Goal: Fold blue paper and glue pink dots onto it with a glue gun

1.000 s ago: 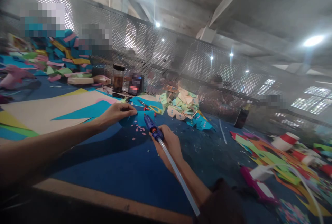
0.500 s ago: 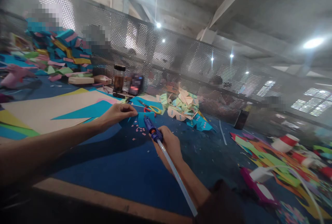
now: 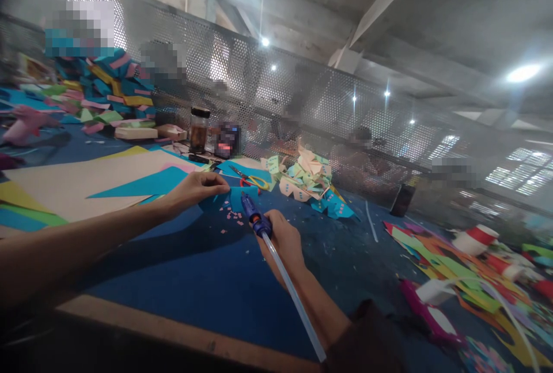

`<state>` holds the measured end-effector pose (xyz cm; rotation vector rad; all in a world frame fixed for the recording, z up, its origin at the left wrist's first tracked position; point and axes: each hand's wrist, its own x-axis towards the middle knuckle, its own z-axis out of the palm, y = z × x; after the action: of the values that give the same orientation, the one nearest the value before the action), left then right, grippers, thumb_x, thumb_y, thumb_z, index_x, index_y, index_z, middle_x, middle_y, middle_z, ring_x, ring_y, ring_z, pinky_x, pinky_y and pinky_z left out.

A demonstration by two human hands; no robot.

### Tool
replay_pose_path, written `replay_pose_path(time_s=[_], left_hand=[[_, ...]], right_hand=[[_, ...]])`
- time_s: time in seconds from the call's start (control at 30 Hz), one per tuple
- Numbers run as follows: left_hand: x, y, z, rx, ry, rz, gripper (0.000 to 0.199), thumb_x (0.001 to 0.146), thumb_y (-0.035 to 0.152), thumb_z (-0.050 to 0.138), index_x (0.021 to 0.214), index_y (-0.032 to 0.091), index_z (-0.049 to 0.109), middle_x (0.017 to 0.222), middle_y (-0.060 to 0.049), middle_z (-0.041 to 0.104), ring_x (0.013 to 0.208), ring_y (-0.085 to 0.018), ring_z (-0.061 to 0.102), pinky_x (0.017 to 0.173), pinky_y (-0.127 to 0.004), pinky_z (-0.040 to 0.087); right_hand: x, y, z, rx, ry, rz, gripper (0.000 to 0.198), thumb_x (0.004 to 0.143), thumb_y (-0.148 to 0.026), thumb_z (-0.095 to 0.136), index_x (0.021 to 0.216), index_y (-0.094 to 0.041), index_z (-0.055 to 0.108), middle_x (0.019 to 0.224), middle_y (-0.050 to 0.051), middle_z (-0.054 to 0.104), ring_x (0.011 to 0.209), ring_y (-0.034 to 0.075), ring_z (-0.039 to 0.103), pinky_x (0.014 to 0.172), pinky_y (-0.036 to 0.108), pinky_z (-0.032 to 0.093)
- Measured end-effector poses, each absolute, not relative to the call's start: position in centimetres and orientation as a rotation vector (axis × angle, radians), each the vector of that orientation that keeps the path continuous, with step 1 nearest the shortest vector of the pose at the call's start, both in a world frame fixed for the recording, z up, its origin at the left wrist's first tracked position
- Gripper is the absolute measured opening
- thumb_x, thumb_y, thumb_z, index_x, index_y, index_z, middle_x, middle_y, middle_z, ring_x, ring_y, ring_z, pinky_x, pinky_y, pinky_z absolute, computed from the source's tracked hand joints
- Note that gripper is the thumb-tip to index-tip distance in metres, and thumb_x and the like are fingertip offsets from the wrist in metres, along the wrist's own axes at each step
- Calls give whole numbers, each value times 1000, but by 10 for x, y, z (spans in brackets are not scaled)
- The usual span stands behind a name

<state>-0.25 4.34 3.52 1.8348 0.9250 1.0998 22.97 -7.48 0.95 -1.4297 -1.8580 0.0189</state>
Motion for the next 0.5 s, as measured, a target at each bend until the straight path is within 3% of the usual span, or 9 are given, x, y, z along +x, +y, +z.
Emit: replay_pose_path(time_s=[0.5], left_hand=[[-3,43,36,1864,933,1107,24,74,42,71,75,19,73,72,-1,69,67,-14,59,59,-25,41]], right_hand=[[231,-75,8,-1442,-1857,3,5,86,-27,56,86,-24,53,82,-1,62,68,16,57,63,25,38]])
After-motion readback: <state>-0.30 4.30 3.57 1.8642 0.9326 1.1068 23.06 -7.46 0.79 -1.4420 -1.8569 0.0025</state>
